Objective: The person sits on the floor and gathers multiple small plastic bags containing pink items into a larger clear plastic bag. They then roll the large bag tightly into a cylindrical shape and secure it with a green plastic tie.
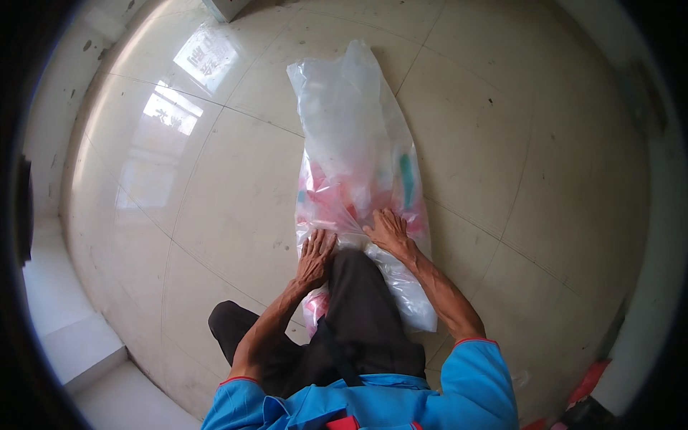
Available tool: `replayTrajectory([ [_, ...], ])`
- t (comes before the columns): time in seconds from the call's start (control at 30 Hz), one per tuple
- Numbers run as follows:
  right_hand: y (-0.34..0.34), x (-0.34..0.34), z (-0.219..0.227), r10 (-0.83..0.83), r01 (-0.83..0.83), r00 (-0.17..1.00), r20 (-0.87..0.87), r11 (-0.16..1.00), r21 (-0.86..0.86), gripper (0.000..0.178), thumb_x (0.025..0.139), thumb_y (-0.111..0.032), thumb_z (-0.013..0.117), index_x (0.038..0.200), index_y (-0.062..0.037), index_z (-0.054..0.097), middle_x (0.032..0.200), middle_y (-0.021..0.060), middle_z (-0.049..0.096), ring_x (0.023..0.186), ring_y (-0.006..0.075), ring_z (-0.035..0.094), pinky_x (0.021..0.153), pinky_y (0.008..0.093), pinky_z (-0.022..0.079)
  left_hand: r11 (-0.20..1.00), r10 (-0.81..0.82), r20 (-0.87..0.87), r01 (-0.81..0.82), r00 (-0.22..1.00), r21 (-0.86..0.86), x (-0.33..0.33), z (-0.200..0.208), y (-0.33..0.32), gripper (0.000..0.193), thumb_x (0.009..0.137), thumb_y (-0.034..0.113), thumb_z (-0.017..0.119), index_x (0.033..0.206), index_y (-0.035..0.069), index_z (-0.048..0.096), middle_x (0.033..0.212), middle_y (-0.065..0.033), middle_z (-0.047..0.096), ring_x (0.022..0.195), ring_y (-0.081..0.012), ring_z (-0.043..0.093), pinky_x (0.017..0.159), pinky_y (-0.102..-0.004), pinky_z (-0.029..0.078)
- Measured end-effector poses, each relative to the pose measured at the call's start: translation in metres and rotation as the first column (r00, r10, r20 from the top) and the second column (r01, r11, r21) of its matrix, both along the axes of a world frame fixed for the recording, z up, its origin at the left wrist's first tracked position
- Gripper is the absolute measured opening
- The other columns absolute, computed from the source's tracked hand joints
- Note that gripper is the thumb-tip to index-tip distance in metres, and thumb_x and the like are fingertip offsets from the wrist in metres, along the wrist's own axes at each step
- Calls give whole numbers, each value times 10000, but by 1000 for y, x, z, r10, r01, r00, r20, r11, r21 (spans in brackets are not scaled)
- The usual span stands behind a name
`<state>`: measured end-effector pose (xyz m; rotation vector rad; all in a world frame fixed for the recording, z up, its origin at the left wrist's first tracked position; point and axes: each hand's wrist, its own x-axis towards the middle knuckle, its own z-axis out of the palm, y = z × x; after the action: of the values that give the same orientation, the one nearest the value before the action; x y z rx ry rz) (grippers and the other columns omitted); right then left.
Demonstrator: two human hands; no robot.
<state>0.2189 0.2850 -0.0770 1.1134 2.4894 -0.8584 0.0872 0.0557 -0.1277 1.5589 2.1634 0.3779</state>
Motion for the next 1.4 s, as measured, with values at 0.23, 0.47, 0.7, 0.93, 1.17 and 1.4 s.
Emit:
replayTrajectory([
  [0.23, 24, -130, -20, 576, -310, 716, -395, 769, 559, 601, 864, -348, 634, 1330, 11, 511, 1405, 253, 431, 1354, 424, 353, 1138, 547, 250, 997, 8, 83, -2, 997, -72, 5, -10, 12, 712, 843, 105, 504, 1522, 154, 294, 1562, -209, 245, 1469, -393, 173, 1184, -550, 119],
  [0.47, 167, -136, -118, 461, -299, 876, -145, 753, 587, 713, 941, -491, 506, 1488, -74, 320, 1530, 164, 278, 1447, 339, 212, 1175, 523, 173, 996, 58, 126, -49, 990, -77, 4, 3, 24, 696, 865, 90, 488, 1527, 146, 280, 1572, -193, 237, 1475, -379, 161, 1188, -548, 102],
  [0.7, 165, -126, -98, 378, -230, 900, -216, 834, 501, 701, 889, -359, 616, 1456, -37, 358, 1507, 224, 288, 1431, 396, 235, 1168, 542, 183, 983, -7, 111, 27, 994, -184, 32, 36, -22, 648, 884, 96, 467, 1503, 35, 282, 1556, -238, 225, 1472, -390, 162, 1186, -556, 115],
  [0.93, 15, 21, -62, 426, -353, 872, -240, 888, 294, 741, 839, -285, 671, 1451, -10, 358, 1525, 235, 277, 1450, 393, 204, 1178, 544, 166, 867, -358, 58, 354, 932, -351, 68, 79, -106, 659, 900, 213, 473, 1480, -31, 278, 1564, -279, 170, 1475, -422, 120, 1183, -562, 102],
  [1.17, 6, 60, -50, 335, -289, 934, -126, 913, 286, 655, 877, -235, 613, 1451, -27, 374, 1523, 226, 293, 1440, 396, 220, 1170, 545, 184, 817, -567, -75, 548, 820, -181, 89, 76, -102, 727, 871, 347, 541, 1459, -26, 328, 1519, -249, 293, 1439, -399, 228, 1160, -544, 178],
  [1.4, -133, 203, 53, 361, -309, 917, -169, 912, 271, 683, 743, -173, 679, 1377, -19, 479, 1480, 217, 367, 1412, 415, 281, 1141, 578, 223, 845, -531, -117, 513, 840, -153, 105, 63, -114, 743, 856, 366, 559, 1453, -19, 341, 1508, -241, 311, 1426, -391, 247, 1148, -540, 195],
])
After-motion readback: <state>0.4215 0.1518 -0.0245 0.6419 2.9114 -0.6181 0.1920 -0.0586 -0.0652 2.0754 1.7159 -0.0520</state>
